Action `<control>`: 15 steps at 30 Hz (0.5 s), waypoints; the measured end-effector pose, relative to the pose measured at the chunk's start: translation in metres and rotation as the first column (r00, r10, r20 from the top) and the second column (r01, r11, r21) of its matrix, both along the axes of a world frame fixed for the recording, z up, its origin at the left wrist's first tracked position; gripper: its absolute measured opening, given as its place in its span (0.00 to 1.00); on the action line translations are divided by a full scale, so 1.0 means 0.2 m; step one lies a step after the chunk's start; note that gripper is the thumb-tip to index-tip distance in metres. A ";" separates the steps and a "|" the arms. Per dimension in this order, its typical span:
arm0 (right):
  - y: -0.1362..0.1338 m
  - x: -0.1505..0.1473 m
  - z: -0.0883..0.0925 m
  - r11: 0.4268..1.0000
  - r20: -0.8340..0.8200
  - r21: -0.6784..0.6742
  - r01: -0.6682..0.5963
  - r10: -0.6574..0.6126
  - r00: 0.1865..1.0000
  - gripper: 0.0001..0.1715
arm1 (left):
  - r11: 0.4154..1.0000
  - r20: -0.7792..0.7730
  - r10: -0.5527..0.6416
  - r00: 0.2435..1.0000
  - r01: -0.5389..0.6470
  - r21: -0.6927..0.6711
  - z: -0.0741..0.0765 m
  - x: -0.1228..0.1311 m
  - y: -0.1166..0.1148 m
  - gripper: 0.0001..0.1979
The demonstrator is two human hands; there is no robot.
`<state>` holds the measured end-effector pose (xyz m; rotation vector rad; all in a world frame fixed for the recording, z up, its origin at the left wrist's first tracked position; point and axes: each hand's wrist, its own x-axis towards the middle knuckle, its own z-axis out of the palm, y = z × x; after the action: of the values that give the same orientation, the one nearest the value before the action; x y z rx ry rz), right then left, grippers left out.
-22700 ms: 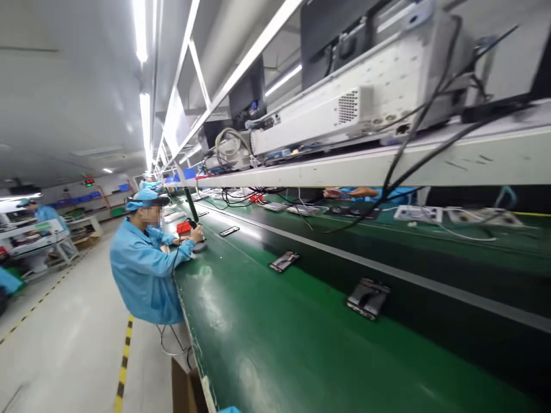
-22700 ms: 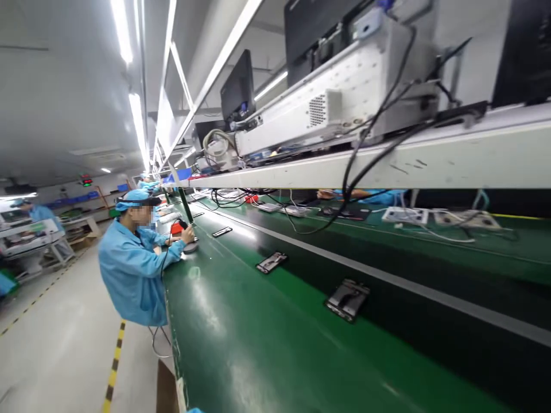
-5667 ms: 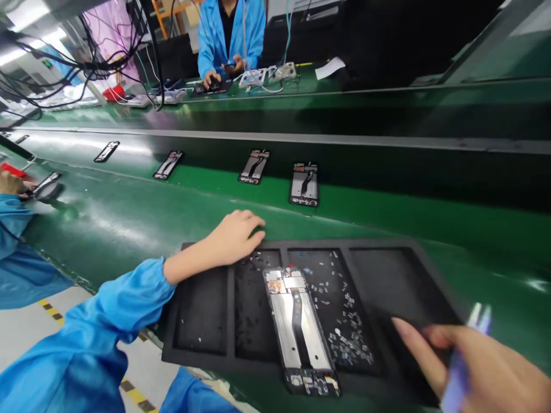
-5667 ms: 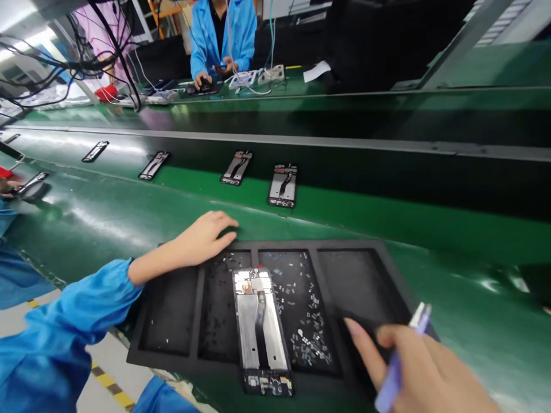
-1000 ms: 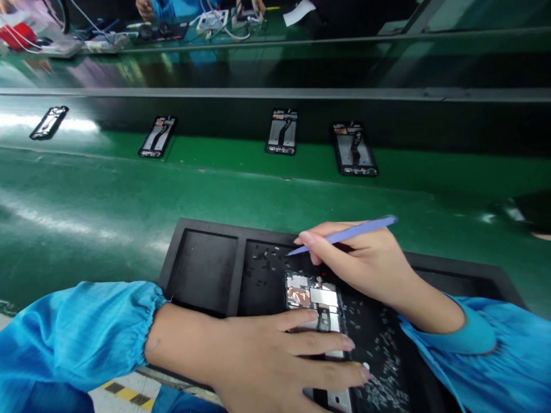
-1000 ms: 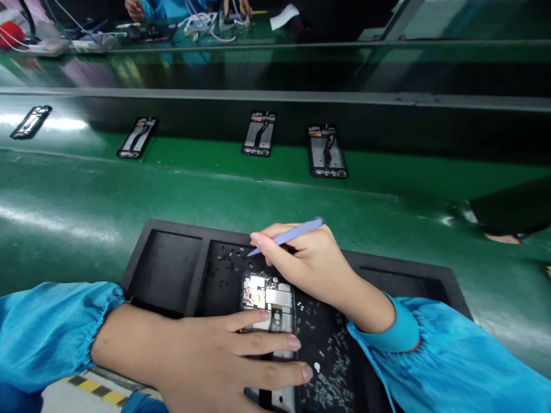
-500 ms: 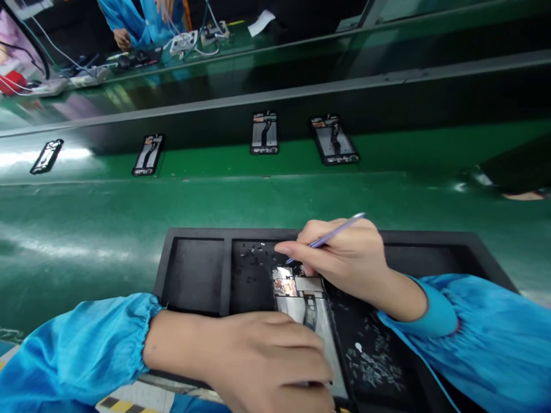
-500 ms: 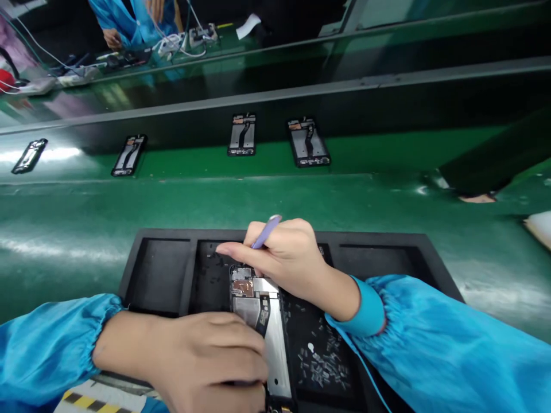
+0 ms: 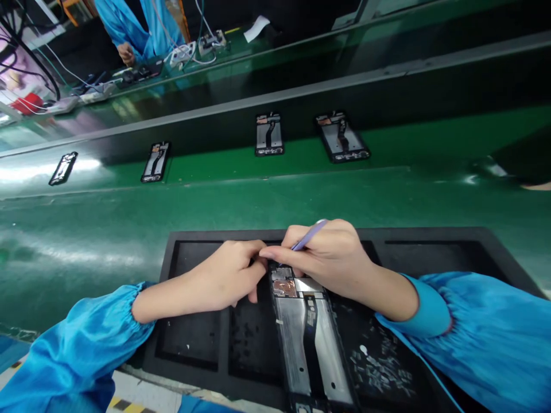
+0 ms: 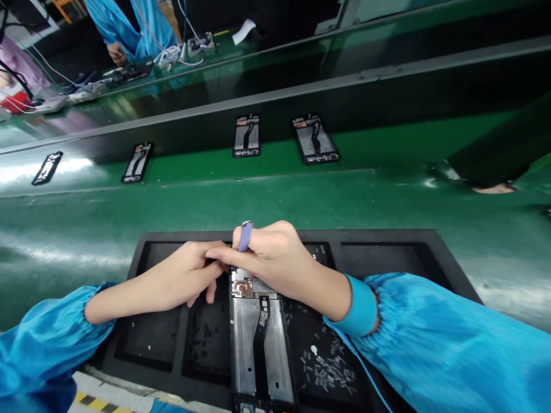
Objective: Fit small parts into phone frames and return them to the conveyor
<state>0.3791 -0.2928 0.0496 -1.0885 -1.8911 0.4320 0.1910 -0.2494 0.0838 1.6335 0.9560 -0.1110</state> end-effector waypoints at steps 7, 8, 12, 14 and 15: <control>-0.01 -0.01 -0.01 0.996 -0.054 -0.019 0.089 -0.090 0.995 0.32 | 0.968 0.138 0.065 0.988 -0.029 -0.248 -0.08 0.04 0.00 0.09; 0.00 -0.01 -0.01 0.996 -0.056 -0.024 0.087 -0.089 0.994 0.32 | 0.968 0.153 0.077 0.985 -0.037 -0.250 -0.09 0.04 0.00 0.08; 0.00 0.00 0.00 0.993 -0.044 -0.067 0.100 -0.103 0.994 0.33 | 0.982 0.153 0.060 0.986 -0.031 -0.185 -0.10 0.04 0.00 0.06; -0.01 0.00 0.00 0.987 -0.047 -0.105 0.119 -0.124 0.991 0.34 | 0.987 0.155 0.043 0.987 -0.018 -0.162 -0.09 0.05 -0.01 0.08; -0.01 0.00 0.01 0.984 -0.054 -0.127 0.124 -0.132 0.990 0.34 | 0.986 0.160 0.040 0.986 -0.013 -0.166 -0.08 0.05 -0.01 0.09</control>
<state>0.3793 -0.2942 0.0510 -1.2564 -1.7471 0.5089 0.2008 -0.2508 0.0669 1.4535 0.8214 -0.0359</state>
